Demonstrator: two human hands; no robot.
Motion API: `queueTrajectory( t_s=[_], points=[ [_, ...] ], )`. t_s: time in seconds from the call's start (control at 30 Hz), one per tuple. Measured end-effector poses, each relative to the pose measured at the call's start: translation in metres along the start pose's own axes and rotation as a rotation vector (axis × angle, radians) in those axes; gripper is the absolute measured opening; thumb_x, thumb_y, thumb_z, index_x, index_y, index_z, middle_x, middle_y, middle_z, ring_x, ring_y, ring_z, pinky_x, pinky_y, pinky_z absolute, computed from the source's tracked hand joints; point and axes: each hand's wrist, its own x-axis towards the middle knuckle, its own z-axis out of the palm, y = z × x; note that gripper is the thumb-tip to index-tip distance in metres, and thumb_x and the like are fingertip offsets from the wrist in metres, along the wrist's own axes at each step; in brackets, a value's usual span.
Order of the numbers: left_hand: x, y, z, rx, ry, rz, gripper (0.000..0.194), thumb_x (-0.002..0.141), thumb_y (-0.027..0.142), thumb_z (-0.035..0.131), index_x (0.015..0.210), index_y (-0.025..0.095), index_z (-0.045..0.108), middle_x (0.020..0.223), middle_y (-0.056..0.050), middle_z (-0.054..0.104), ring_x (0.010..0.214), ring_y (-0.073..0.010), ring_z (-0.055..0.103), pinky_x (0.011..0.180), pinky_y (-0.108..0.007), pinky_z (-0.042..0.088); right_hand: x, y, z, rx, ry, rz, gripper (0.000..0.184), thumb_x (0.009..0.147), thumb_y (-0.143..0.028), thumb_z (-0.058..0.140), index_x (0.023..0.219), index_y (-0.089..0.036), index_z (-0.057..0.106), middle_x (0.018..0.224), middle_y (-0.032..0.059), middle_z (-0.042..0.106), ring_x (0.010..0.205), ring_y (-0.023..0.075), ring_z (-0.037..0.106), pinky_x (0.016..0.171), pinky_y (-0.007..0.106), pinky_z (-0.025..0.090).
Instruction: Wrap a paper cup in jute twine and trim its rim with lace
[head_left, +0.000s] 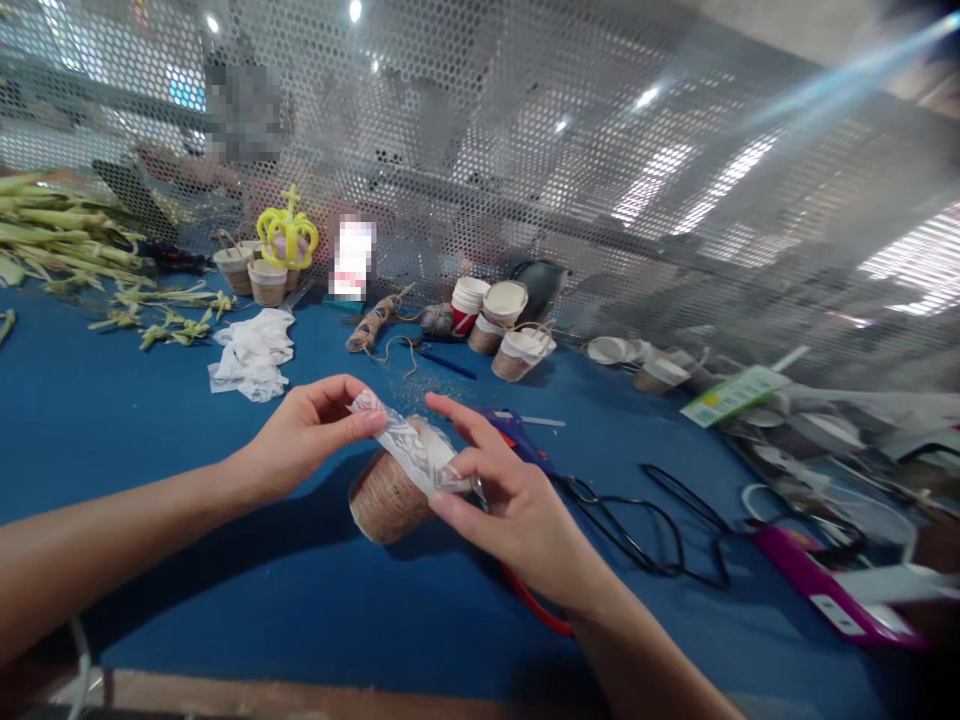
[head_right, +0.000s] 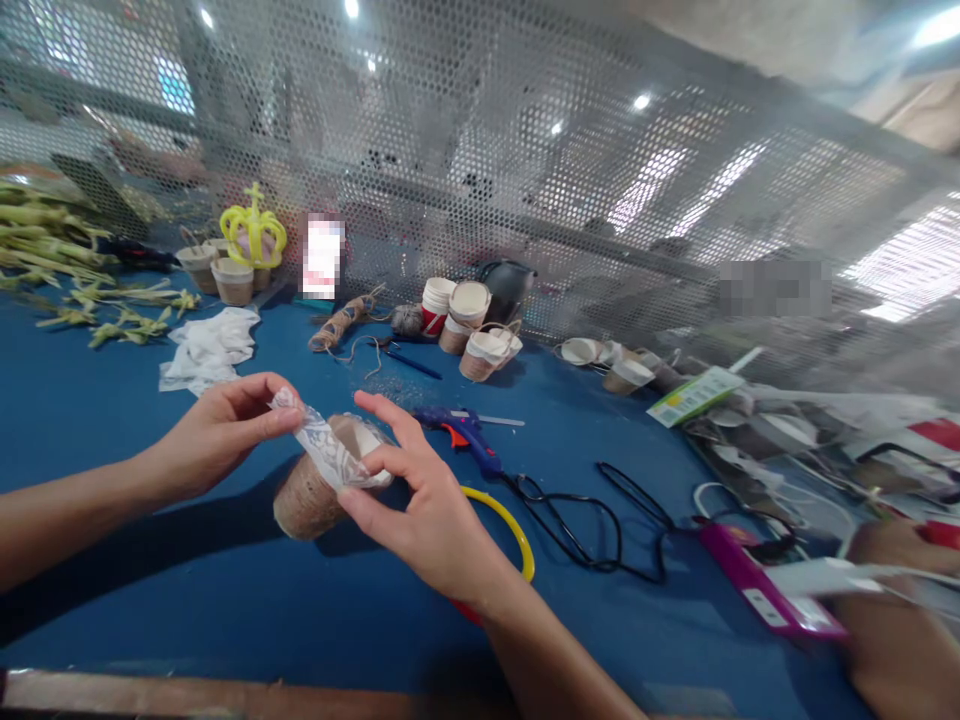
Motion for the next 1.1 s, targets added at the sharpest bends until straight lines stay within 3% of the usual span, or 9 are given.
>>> queueTrajectory(
  t_s=[0.7, 1.0, 1.1],
  points=[
    [0.001, -0.010, 0.000, -0.019, -0.046, -0.120, 0.024, 0.065, 0.030, 0.072, 0.067, 0.014, 0.054, 0.065, 0.005, 0.053, 0.062, -0.0074, 0.047, 0.065, -0.021, 0.039, -0.003, 0.000, 0.000, -0.008, -0.093, -0.054, 0.007, 0.076, -0.019, 0.062, 0.072, -0.022, 0.057, 0.142, 0.0001, 0.033, 0.127, 0.0245, 0.036, 0.103, 0.044, 0.030],
    [-0.001, -0.016, -0.001, -0.128, -0.135, -0.261, 0.032, 0.065, 0.038, 0.073, 0.070, 0.015, 0.052, 0.076, 0.001, 0.056, 0.070, -0.0105, 0.052, 0.068, -0.024, 0.040, -0.003, -0.003, 0.000, -0.009, -0.113, -0.042, 0.005, 0.075, -0.022, 0.063, 0.071, -0.022, 0.060, 0.142, 0.0012, 0.033, 0.129, 0.0254, 0.032, 0.103, 0.044, 0.029],
    [-0.001, -0.017, 0.000, -0.202, -0.174, -0.319, 0.033, 0.066, 0.039, 0.072, 0.079, 0.016, 0.053, 0.077, 0.001, 0.057, 0.068, -0.0104, 0.054, 0.065, -0.023, 0.042, -0.002, -0.004, 0.000, 0.003, -0.120, -0.041, 0.005, 0.075, -0.022, 0.064, 0.070, -0.022, 0.060, 0.142, 0.0018, 0.034, 0.129, 0.0258, 0.032, 0.103, 0.043, 0.029]
  ],
)
